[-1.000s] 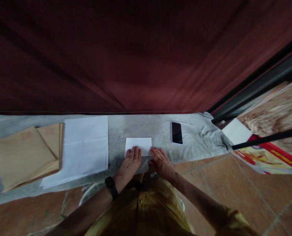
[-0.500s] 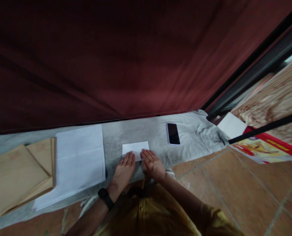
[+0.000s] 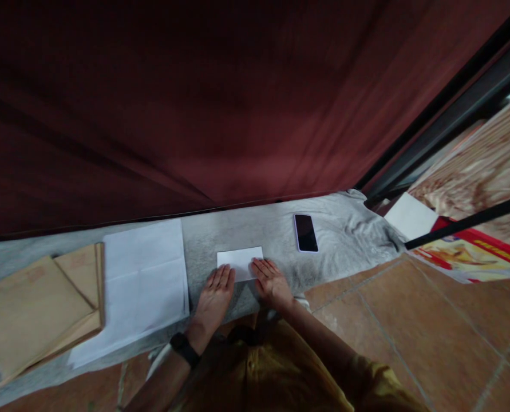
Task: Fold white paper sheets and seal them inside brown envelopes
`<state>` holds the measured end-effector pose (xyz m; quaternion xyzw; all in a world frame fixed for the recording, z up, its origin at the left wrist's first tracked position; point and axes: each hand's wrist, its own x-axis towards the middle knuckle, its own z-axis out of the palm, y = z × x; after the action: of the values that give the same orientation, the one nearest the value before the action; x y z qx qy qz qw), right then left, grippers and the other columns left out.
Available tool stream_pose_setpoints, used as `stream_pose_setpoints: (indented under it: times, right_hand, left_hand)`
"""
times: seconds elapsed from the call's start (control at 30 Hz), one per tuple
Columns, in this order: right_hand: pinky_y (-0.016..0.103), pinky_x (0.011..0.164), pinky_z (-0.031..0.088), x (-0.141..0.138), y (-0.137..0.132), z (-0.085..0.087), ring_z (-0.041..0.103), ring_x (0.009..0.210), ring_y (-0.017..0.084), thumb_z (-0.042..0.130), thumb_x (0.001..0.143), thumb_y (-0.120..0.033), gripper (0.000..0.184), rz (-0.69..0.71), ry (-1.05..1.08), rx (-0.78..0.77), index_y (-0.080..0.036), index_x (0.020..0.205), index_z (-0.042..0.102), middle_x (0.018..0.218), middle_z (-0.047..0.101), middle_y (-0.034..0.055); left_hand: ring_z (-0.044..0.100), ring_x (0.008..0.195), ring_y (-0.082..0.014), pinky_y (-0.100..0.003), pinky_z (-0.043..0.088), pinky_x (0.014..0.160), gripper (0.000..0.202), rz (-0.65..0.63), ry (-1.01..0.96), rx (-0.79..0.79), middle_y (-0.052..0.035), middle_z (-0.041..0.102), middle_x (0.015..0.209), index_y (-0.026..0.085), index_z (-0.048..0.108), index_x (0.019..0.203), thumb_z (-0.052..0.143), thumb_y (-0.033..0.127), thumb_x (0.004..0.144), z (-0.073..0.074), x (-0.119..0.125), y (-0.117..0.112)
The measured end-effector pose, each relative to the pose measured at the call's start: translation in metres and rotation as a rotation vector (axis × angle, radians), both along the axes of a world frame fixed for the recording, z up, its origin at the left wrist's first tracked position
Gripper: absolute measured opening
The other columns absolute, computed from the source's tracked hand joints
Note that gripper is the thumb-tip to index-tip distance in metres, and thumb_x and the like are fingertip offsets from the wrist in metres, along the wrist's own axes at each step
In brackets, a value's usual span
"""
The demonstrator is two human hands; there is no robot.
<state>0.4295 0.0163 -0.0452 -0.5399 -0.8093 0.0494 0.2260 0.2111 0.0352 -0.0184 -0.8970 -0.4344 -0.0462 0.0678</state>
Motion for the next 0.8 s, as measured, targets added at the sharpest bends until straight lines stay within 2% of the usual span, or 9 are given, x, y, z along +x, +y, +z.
stream_pose_setpoints:
  times: [0.17,0.33,0.43,0.53,0.63,0.7,0.77,0.8]
  right_hand:
    - [0.043,0.118,0.043,0.004,0.001,-0.001,0.056,0.135,0.025,0.054,0.093,-0.011,0.046,0.018,-0.044,-0.003,-0.015,0.139,0.060,0.147,0.058,0.0121]
    - [0.041,0.116,0.045,0.015,-0.001,0.002,0.058,0.132,0.023,0.053,0.091,-0.006,0.049,-0.022,-0.068,-0.017,-0.017,0.139,0.061,0.145,0.060,0.0110]
    - [0.042,0.117,0.043,0.009,-0.001,0.015,0.058,0.132,0.023,0.051,0.094,-0.008,0.049,-0.020,-0.064,-0.026,-0.017,0.141,0.059,0.143,0.062,0.0112]
    - [0.041,0.116,0.044,-0.004,0.002,0.034,0.060,0.129,0.024,0.050,0.095,-0.012,0.051,0.006,0.012,-0.081,-0.018,0.145,0.055,0.142,0.063,0.0107]
    - [0.037,0.106,0.051,-0.015,0.006,0.050,0.065,0.121,0.023,0.048,0.095,-0.016,0.049,-0.033,0.275,-0.169,-0.022,0.143,0.057,0.139,0.065,0.0081]
    - [0.035,0.097,0.055,-0.021,0.011,0.054,0.069,0.111,0.024,0.047,0.098,-0.027,0.038,-0.148,0.615,-0.228,-0.023,0.130,0.068,0.127,0.072,0.0057]
    - [0.034,0.085,0.058,-0.027,0.016,0.053,0.072,0.097,0.024,0.052,0.097,-0.043,0.034,-0.274,1.031,-0.316,-0.021,0.110,0.075,0.104,0.079,0.0044]
    - [0.033,0.079,0.059,-0.030,0.018,0.051,0.073,0.089,0.024,0.057,0.093,-0.050,0.036,-0.321,1.236,-0.364,-0.021,0.103,0.076,0.093,0.079,0.0038]
  left_hand:
    - [0.060,0.131,-0.0271,-0.040,0.051,0.108,0.052,0.013,0.002,-0.030,-0.0181,0.064,0.140,0.009,0.065,0.132,0.041,-0.001,0.086,0.002,0.008,0.005]
    - [0.064,0.125,-0.0262,-0.041,0.054,0.104,0.054,0.060,-0.020,-0.064,-0.0171,0.066,0.137,0.011,0.064,0.134,0.038,-0.001,0.087,0.004,-0.016,0.012]
    - [0.065,0.124,-0.0250,-0.042,0.053,0.103,0.057,0.061,-0.077,-0.074,-0.0143,0.066,0.138,0.015,0.061,0.137,0.036,0.001,0.088,0.012,-0.024,0.012]
    - [0.062,0.127,-0.0265,-0.044,0.051,0.105,0.055,0.026,-0.199,-0.063,-0.0129,0.065,0.140,0.018,0.060,0.138,0.038,0.004,0.089,0.029,-0.019,0.011]
    - [0.053,0.137,-0.0283,-0.046,0.044,0.113,0.052,0.110,-0.478,-0.050,-0.0125,0.055,0.151,0.021,0.051,0.147,0.044,0.016,0.095,0.046,-0.010,0.015]
    - [0.046,0.143,-0.0295,-0.048,0.039,0.118,0.057,0.289,-0.768,-0.082,-0.0134,0.047,0.157,0.021,0.044,0.152,0.053,0.032,0.097,0.050,-0.005,0.019]
    - [0.052,0.138,-0.0297,-0.048,0.043,0.114,0.061,0.518,-1.100,-0.261,-0.0147,0.053,0.152,0.021,0.047,0.148,0.060,0.045,0.093,0.046,-0.001,0.020]
    - [0.058,0.131,-0.0292,-0.047,0.048,0.109,0.060,0.624,-1.263,-0.429,-0.0148,0.060,0.144,0.021,0.052,0.143,0.063,0.048,0.091,0.043,0.001,0.020]
